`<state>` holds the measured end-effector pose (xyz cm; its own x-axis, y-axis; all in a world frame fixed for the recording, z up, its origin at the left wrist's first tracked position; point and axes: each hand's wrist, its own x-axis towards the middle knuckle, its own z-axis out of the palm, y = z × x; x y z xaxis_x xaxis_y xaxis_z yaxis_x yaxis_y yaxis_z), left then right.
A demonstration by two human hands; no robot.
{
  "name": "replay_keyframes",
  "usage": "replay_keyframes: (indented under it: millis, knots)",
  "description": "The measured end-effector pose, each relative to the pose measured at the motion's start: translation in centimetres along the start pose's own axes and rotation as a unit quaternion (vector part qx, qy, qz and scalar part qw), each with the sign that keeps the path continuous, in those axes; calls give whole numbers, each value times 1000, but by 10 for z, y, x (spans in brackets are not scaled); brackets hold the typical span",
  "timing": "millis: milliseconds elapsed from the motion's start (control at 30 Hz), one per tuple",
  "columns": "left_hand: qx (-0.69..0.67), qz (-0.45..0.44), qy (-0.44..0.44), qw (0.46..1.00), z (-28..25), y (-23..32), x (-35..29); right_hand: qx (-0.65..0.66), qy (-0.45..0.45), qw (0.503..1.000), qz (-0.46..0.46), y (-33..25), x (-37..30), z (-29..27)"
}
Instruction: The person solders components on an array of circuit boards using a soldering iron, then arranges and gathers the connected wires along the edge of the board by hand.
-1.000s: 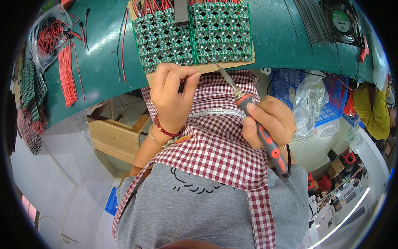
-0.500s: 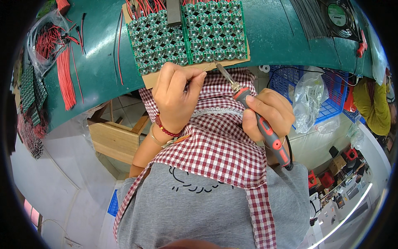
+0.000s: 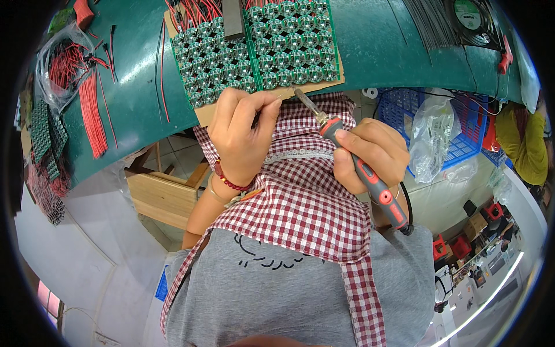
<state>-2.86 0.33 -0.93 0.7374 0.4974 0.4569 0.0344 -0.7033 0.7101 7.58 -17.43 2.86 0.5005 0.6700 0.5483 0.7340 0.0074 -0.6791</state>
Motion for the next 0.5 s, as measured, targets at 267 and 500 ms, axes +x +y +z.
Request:
replay_keyframes:
  millis: [267, 500]
  knots:
    - [6, -1, -5, 1000, -1, -1, 3, -1, 2, 1000, -2, 2, 2, 0]
    - [6, -6, -1, 1000, 0, 2, 4, 8, 11, 1000, 0, 0, 2, -3]
